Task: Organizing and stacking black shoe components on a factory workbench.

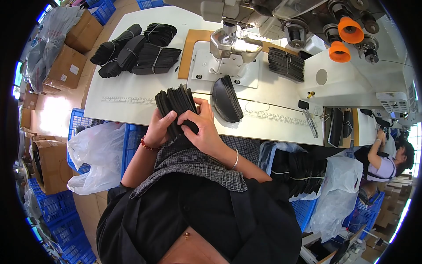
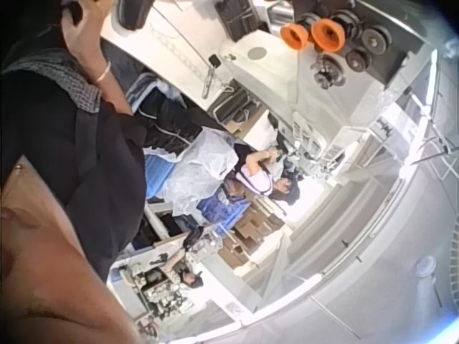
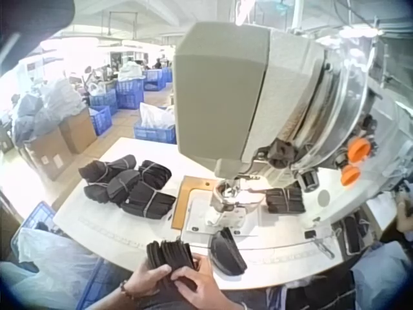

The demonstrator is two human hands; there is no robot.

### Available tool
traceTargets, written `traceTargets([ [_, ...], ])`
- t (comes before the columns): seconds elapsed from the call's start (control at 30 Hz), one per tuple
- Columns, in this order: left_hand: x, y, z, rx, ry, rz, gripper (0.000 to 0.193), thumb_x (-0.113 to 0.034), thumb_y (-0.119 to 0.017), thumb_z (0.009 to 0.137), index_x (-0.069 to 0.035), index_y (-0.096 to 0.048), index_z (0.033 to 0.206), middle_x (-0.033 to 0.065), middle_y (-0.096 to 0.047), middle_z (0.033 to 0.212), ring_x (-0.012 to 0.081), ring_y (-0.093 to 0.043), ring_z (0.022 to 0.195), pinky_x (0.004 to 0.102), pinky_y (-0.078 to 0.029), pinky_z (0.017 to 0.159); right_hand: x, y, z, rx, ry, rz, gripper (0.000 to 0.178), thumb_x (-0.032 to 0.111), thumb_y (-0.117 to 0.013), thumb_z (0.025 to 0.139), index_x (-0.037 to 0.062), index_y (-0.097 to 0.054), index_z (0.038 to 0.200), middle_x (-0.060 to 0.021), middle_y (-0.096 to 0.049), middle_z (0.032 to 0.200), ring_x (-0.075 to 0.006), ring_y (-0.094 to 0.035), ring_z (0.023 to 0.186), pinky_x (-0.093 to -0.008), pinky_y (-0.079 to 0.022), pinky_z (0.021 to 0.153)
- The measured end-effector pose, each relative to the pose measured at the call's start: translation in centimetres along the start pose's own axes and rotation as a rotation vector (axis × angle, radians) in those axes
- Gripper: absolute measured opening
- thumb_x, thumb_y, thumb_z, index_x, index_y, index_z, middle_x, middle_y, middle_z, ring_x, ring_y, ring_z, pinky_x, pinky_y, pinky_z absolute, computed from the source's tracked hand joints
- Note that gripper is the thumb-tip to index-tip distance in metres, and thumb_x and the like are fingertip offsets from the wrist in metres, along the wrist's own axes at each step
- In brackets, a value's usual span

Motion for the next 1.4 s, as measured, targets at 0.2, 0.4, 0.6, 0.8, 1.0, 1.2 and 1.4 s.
traceTargets([
  [0.2,0.1,0.1,0.0,-0.010,-0.020,0.034,0.039,-0.013,-0.068,0.099,0.004,-0.054,0.131,0.0102,-0.067,0.118,0.0159,-0.065,0.104,0.0322,-0.056,0.090,0.7,0.0,0.1,-0.018,0.078,-0.090,0.020,0.009,-0.080,0.078,0.0146,-0.070,0.095,-0.0129,-0.043,0.132,-0.0311,-0.045,0.121,-0.0426,-0.039,0.105],
  [0.4,-0.3,0.1,-0.1,0.037,0.023,0.061,0.045,-0.013,-0.069,0.098,0.003,-0.050,0.135,0.0091,-0.065,0.121,0.0146,-0.063,0.106,0.0322,-0.053,0.093,0.5,0.0,0.1,-0.049,0.063,-0.141,0.022,0.017,-0.085,0.078,0.0135,-0.070,0.094,-0.0148,-0.048,0.129,-0.0351,-0.044,0.124,-0.0451,-0.036,0.107],
  [0.6,-0.5,0.6,-0.1,0.092,0.061,0.012,0.052,-0.005,-0.065,0.095,0.002,-0.044,0.142,0.0101,-0.061,0.129,0.0153,-0.061,0.113,0.0337,-0.052,0.096,0.4,0.3,0.0,-0.043,0.045,-0.156,0.022,0.018,-0.084,0.078,0.0140,-0.071,0.096,-0.0150,-0.049,0.130,-0.0361,-0.044,0.125,-0.0461,-0.033,0.110],
  [0.8,-0.2,1.5,-0.1,0.118,0.072,0.013,0.049,-0.006,-0.060,0.096,0.005,-0.046,0.142,0.0144,-0.061,0.132,0.0219,-0.063,0.117,0.0373,-0.053,0.099,0.7,0.4,0.0,-0.044,0.039,-0.172,0.021,0.017,-0.083,0.079,0.0147,-0.071,0.096,-0.0143,-0.049,0.130,-0.0358,-0.044,0.125,-0.0465,-0.033,0.110],
  [1.0,-0.3,1.4,-0.1,0.132,0.077,-0.026,0.046,-0.006,-0.059,0.097,0.005,-0.047,0.140,0.0146,-0.062,0.131,0.0223,-0.064,0.116,0.0378,-0.054,0.099,0.5,0.5,0.2,-0.032,0.027,-0.115,0.020,0.010,-0.081,0.080,0.0142,-0.070,0.096,-0.0143,-0.047,0.128,-0.0339,-0.045,0.124,-0.0447,-0.035,0.109],
  [1.2,-0.4,1.2,0.0,0.140,0.049,-0.015,0.046,-0.009,-0.060,0.098,0.006,-0.047,0.139,0.0145,-0.062,0.131,0.0219,-0.064,0.115,0.0378,-0.054,0.099,0.0,0.0,0.3,-0.035,0.056,-0.097,0.021,0.010,-0.080,0.080,0.0133,-0.069,0.097,-0.0144,-0.045,0.129,-0.0341,-0.044,0.124,-0.0443,-0.034,0.109],
  [1.4,-0.5,1.1,0.1,0.147,0.033,0.020,0.046,-0.010,-0.061,0.098,0.006,-0.047,0.139,0.0138,-0.062,0.130,0.0206,-0.063,0.114,0.0369,-0.054,0.098,0.5,0.2,0.3,-0.028,0.044,-0.101,0.021,0.013,-0.082,0.080,0.0131,-0.069,0.096,-0.0145,-0.045,0.128,-0.0346,-0.042,0.125,-0.0454,-0.032,0.111],
])
Point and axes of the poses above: each hand's wrist, its own z-axis towards the middle knuckle, its own y-axis out of the back of the hand, x = y × z, the point moved 1 cm from there along z, towards the middle knuckle
